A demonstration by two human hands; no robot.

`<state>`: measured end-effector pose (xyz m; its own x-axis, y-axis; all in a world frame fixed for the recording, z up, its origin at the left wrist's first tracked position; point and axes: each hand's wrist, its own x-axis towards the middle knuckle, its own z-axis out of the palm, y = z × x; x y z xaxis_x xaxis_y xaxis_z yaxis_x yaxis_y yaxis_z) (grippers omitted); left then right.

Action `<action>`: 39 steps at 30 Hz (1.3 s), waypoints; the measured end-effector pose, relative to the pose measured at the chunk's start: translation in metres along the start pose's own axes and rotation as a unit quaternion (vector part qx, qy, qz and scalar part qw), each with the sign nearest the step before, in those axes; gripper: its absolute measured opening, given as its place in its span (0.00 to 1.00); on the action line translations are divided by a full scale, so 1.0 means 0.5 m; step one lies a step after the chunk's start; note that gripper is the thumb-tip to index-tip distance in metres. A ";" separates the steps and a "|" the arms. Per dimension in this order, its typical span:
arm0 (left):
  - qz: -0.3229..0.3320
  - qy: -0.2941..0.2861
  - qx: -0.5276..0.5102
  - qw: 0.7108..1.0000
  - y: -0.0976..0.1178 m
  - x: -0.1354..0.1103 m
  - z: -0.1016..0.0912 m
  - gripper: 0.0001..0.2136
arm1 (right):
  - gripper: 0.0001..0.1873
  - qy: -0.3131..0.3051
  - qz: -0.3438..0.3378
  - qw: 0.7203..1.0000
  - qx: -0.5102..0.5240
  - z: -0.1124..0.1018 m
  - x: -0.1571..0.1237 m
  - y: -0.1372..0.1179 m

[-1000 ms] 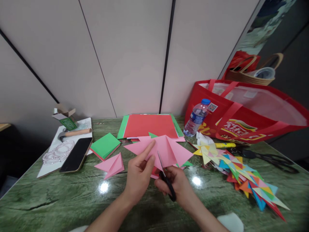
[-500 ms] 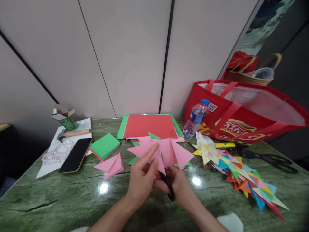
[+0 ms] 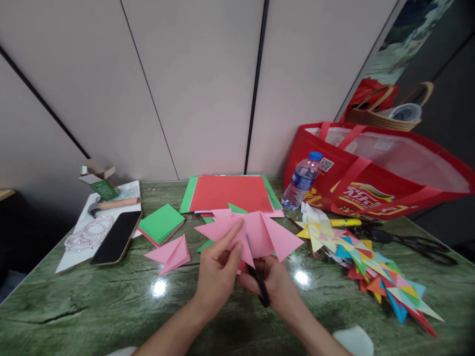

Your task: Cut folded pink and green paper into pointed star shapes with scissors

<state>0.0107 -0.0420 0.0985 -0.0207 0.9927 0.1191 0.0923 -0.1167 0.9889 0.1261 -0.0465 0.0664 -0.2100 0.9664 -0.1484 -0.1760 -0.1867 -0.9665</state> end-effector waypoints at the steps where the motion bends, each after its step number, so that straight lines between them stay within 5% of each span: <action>1: -0.002 -0.001 -0.003 1.000 0.001 0.000 0.000 0.20 | 0.11 -0.001 0.002 1.000 -0.005 0.001 -0.001 -0.003; 24: -0.038 -0.043 -0.058 0.997 -0.010 -0.004 0.001 0.24 | 0.16 0.014 0.034 0.998 -0.047 0.003 0.001 0.005; 28: -0.004 -0.001 -0.018 1.000 -0.009 0.014 -0.017 0.21 | 0.18 -0.042 0.022 0.999 -0.019 0.001 -0.001 0.004; 32: 0.052 0.039 -0.054 0.996 0.012 0.055 -0.072 0.28 | 0.18 -0.207 0.044 0.977 -0.033 -0.016 -0.014 -0.009; 36: 0.074 -0.057 -0.004 0.996 0.042 0.070 -0.128 0.42 | 0.22 -0.340 0.073 0.938 0.014 -0.049 -0.026 -0.020; 39: 0.021 -0.161 0.068 0.984 0.053 0.058 -0.147 0.41 | 0.24 -0.231 -0.012 0.966 0.112 -0.065 -0.014 -0.019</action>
<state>-0.0607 -0.0188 0.1348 0.3004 0.9482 0.1036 0.2199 -0.1746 0.9598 0.1605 -0.0459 0.0696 -0.6016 0.7981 0.0332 -0.3796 -0.2491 -0.8910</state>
